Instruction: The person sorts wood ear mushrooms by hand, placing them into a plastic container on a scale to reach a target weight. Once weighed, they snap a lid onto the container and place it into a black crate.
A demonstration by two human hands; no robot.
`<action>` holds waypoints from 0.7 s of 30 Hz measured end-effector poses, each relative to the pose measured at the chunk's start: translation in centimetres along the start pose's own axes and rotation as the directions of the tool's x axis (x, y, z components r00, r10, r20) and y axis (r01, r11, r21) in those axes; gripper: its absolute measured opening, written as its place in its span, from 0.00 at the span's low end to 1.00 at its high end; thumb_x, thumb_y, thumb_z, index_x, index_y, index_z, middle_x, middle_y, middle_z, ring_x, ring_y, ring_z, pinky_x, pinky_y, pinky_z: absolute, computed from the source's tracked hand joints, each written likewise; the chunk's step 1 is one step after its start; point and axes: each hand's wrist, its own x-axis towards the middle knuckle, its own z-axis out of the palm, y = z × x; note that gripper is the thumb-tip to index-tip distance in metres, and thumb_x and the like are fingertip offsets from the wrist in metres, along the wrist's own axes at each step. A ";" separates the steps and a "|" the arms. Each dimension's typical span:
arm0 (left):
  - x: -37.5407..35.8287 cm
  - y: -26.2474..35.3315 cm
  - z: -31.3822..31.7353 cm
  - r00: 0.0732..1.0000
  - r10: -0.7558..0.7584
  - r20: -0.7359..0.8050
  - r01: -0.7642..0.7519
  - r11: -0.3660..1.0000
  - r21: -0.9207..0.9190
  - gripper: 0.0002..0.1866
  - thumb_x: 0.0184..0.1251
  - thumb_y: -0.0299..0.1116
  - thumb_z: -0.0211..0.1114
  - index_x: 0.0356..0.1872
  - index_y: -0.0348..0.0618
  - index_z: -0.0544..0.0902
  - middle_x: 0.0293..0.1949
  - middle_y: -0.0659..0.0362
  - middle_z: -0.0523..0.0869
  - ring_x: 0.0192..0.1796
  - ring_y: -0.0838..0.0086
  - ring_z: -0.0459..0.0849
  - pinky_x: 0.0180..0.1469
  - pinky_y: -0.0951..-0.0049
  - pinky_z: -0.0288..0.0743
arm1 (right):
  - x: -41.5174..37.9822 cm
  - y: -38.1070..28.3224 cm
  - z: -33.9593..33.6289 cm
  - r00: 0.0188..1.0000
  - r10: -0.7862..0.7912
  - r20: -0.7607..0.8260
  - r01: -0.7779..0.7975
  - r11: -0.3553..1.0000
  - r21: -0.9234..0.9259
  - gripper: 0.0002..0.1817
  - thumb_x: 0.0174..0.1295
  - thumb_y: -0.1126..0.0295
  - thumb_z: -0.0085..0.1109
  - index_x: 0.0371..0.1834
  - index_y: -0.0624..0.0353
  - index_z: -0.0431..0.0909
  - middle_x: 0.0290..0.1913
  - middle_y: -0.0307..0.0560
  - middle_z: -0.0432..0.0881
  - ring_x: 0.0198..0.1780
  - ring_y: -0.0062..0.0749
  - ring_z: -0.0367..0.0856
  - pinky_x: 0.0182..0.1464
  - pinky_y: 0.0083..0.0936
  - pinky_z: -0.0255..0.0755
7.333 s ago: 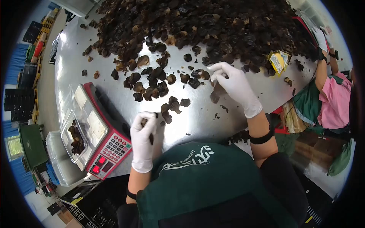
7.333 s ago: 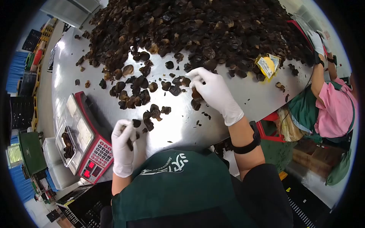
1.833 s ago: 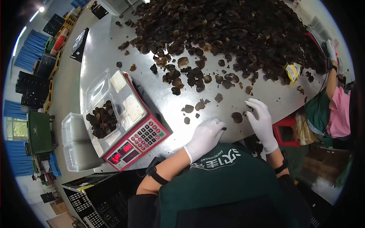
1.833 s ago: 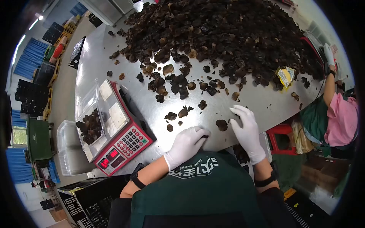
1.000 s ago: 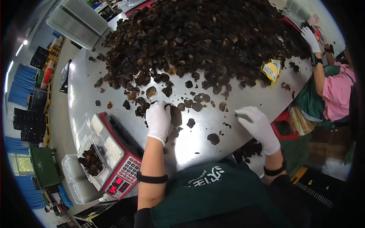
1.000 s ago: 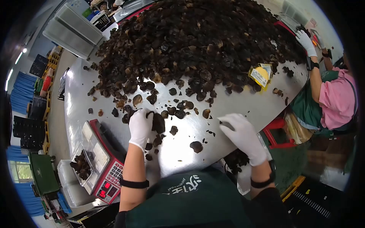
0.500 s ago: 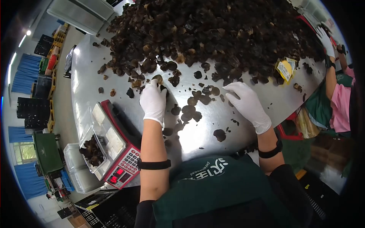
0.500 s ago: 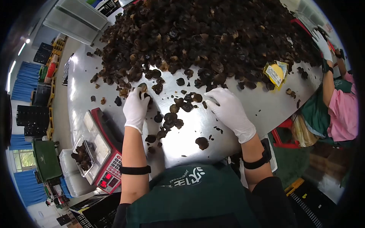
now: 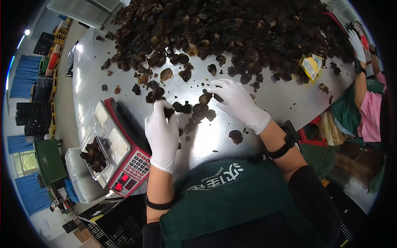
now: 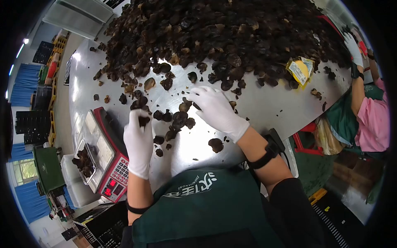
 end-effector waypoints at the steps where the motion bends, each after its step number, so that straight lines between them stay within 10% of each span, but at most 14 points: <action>1: -1.2 -0.1 -0.5 1.000 0.010 -0.028 -0.011 0.999 -0.045 0.13 0.59 0.18 0.65 0.44 0.43 0.78 0.34 0.53 0.85 0.38 0.58 0.85 0.47 0.61 0.74 | -0.4 0.0 -0.3 1.000 -0.007 0.004 0.007 1.000 0.005 0.11 0.55 0.70 0.68 0.42 0.58 0.85 0.54 0.44 0.82 0.57 0.42 0.76 0.61 0.41 0.70; 5: -5.4 0.7 -2.4 0.992 -0.087 0.087 0.102 0.977 -0.188 0.14 0.56 0.11 0.63 0.41 0.37 0.82 0.40 0.53 0.85 0.43 0.64 0.86 0.46 0.71 0.78 | -2.4 -1.2 -3.7 0.930 0.180 0.322 -0.233 0.963 0.136 0.10 0.56 0.67 0.69 0.39 0.56 0.84 0.56 0.43 0.83 0.62 0.42 0.76 0.64 0.36 0.67; 17: -7.7 -2.0 0.5 0.995 -0.003 0.103 0.024 0.978 -0.207 0.09 0.54 0.15 0.60 0.34 0.41 0.78 0.35 0.54 0.82 0.41 0.56 0.83 0.45 0.61 0.78 | 0.1 -4.2 1.6 0.997 -0.075 -0.004 0.075 0.995 0.063 0.09 0.56 0.72 0.68 0.40 0.50 0.88 0.38 0.35 0.85 0.47 0.33 0.80 0.58 0.39 0.67; 21: -6.2 -2.3 2.1 0.995 -0.007 0.102 0.024 0.986 -0.165 0.06 0.61 0.24 0.67 0.38 0.45 0.82 0.34 0.56 0.83 0.38 0.59 0.83 0.41 0.62 0.77 | -0.6 -3.8 -5.0 0.849 0.472 0.238 -0.521 0.668 0.531 0.07 0.62 0.78 0.61 0.42 0.62 0.85 0.43 0.44 0.87 0.46 0.27 0.82 0.55 0.22 0.74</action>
